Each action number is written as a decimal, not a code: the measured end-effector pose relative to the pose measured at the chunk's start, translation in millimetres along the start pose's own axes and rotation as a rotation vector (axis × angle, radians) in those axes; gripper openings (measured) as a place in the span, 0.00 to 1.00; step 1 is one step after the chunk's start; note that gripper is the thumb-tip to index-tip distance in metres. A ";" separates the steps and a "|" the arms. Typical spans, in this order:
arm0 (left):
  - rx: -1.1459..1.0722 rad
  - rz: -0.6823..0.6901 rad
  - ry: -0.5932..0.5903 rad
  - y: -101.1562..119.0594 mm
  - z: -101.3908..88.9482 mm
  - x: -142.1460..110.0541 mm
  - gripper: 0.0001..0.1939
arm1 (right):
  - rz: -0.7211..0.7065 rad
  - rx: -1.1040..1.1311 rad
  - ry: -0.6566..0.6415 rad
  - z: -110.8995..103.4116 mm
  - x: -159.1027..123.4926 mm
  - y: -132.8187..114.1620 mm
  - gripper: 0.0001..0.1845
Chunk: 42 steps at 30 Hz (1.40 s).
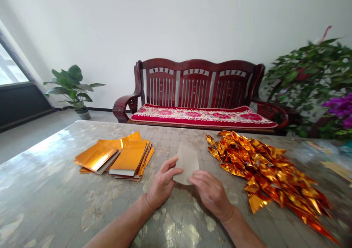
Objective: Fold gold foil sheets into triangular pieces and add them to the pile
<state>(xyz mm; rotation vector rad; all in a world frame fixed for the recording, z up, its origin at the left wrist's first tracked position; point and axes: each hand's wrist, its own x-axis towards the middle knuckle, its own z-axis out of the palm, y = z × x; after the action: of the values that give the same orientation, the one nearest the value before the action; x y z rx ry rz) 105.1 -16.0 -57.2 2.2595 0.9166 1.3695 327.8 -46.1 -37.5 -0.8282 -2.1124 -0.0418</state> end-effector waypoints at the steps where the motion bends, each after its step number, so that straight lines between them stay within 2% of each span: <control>1: 0.037 -0.034 -0.018 -1.9 0.4 0.1 0.27 | 0.034 -0.001 -0.024 1.6 -0.7 1.5 0.18; 4: 0.185 -0.114 -0.103 -3.0 -0.2 0.3 0.23 | 0.128 0.006 -0.084 6.2 -2.1 4.1 0.16; 8: 0.355 -0.100 -0.230 4.2 -5.3 1.0 0.18 | 0.195 -0.044 -0.129 8.8 -1.7 3.3 0.14; 13: 0.333 -0.105 -0.361 7.2 -6.6 3.1 0.06 | 0.290 -0.058 -0.161 8.6 -0.7 3.4 0.10; 18: 0.324 -0.137 -0.361 3.5 -4.8 3.9 0.09 | 0.427 0.057 -0.155 8.0 -4.6 8.2 0.11; 20: 0.310 -0.123 -0.386 4.4 -5.5 4.3 0.07 | 0.453 0.077 -0.164 7.9 -5.9 9.5 0.10; 25: 0.334 -0.151 -0.407 9.4 -7.8 7.3 0.11 | 0.450 -0.027 -0.190 6.3 -3.0 9.7 0.08; 31: 0.361 -0.207 -0.377 7.8 -6.4 9.9 0.14 | 0.442 -0.153 -0.216 4.8 -0.9 9.3 0.12; 38: 0.382 -0.350 -0.368 5.3 -2.7 12.0 0.11 | 0.559 -0.180 -0.237 5.2 -2.2 9.3 0.07; 42: 0.437 -0.402 -0.376 7.2 -2.0 14.8 0.11 | 0.633 -0.206 -0.301 3.2 0.6 6.0 0.09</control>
<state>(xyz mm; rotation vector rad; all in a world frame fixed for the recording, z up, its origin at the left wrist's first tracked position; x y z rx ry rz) 110.7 -11.3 -42.3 2.3315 1.5308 0.5857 328.7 -40.1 -40.6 -1.6809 -2.0402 0.2158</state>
